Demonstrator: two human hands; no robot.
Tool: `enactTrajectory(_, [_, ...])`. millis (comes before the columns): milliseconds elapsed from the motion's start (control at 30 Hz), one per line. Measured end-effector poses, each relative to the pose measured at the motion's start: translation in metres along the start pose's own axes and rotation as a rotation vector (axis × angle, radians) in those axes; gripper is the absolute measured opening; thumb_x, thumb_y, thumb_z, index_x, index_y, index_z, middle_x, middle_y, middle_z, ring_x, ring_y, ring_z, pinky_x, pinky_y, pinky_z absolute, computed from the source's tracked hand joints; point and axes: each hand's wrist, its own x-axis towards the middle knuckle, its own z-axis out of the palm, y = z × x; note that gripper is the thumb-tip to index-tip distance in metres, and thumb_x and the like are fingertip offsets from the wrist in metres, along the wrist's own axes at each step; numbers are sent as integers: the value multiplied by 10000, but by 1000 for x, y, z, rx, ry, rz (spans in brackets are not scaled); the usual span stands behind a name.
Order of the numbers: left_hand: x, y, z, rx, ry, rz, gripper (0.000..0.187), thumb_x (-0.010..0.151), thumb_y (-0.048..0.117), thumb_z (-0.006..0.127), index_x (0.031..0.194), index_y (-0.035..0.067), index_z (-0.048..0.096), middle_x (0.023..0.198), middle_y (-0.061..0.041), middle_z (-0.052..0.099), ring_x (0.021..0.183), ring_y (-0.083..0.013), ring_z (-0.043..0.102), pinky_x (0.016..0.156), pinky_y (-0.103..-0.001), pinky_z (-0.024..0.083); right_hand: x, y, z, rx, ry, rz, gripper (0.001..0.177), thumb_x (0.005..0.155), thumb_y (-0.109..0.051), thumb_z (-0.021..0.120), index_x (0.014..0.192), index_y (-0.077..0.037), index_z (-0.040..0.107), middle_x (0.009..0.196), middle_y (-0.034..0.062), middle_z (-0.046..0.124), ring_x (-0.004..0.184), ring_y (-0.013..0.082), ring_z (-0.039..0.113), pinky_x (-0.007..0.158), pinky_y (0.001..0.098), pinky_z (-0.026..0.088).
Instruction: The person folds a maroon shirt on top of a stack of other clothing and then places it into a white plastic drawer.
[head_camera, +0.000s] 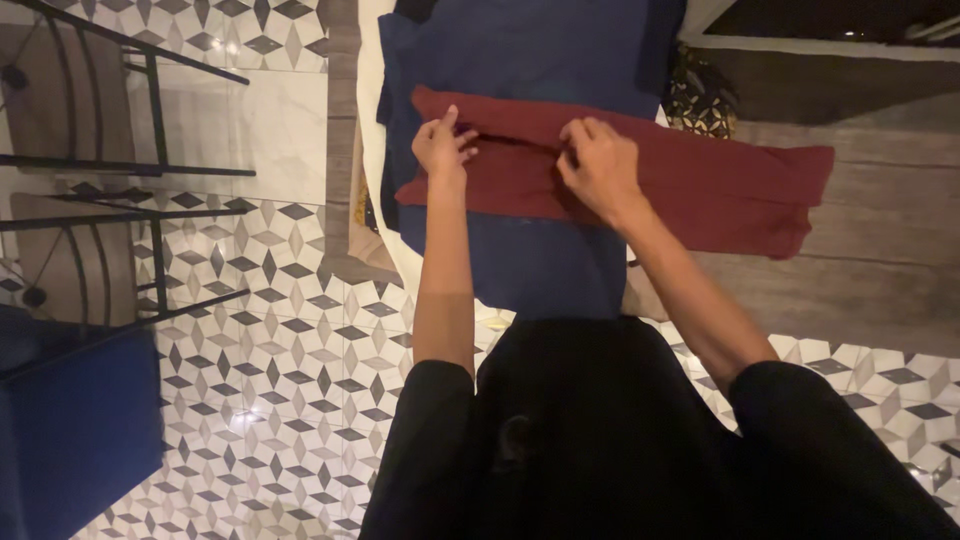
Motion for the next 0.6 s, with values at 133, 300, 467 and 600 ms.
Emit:
enactTrajectory(133, [34, -26, -5, -292, -172, -6, 328, 803, 83, 812, 997, -14, 567, 978, -203, 703, 832, -375, 745, 612, -433, 637, 4, 12, 2, -35, 97, -84, 209, 854, -52, 752, 1003, -108, 615, 978, 74, 605, 931, 293, 646, 750, 433, 546])
enactTrajectory(300, [44, -33, -11, -459, -185, -222, 654, 742, -47, 824, 1238, 52, 409, 1261, -256, 614, 1110, -432, 646, 847, -550, 641, 0, -2, -9, 21, -52, -91, 265, 810, -27, 711, 1051, -95, 625, 1009, 105, 589, 990, 318, 630, 742, 436, 538])
enactTrajectory(467, [23, -6, -16, -349, -194, -261, 624, 824, 247, 863, 1272, -99, 601, 1236, -231, 627, 1086, -422, 675, 795, -498, 649, -1, -21, -9, 55, -36, -49, 590, 861, -246, 758, 1376, -46, 552, 1426, 181, 535, 1336, 380, 500, 1072, 495, 427])
enactTrajectory(600, [36, -12, -23, -312, -260, -191, 582, 807, 267, 843, 1247, -35, 613, 1190, -215, 648, 1065, -390, 686, 764, -489, 649, -12, -17, 24, -3, -174, -88, 766, 965, -345, 702, 1584, -14, 396, 1668, 209, 308, 1557, 375, 260, 1258, 520, 232])
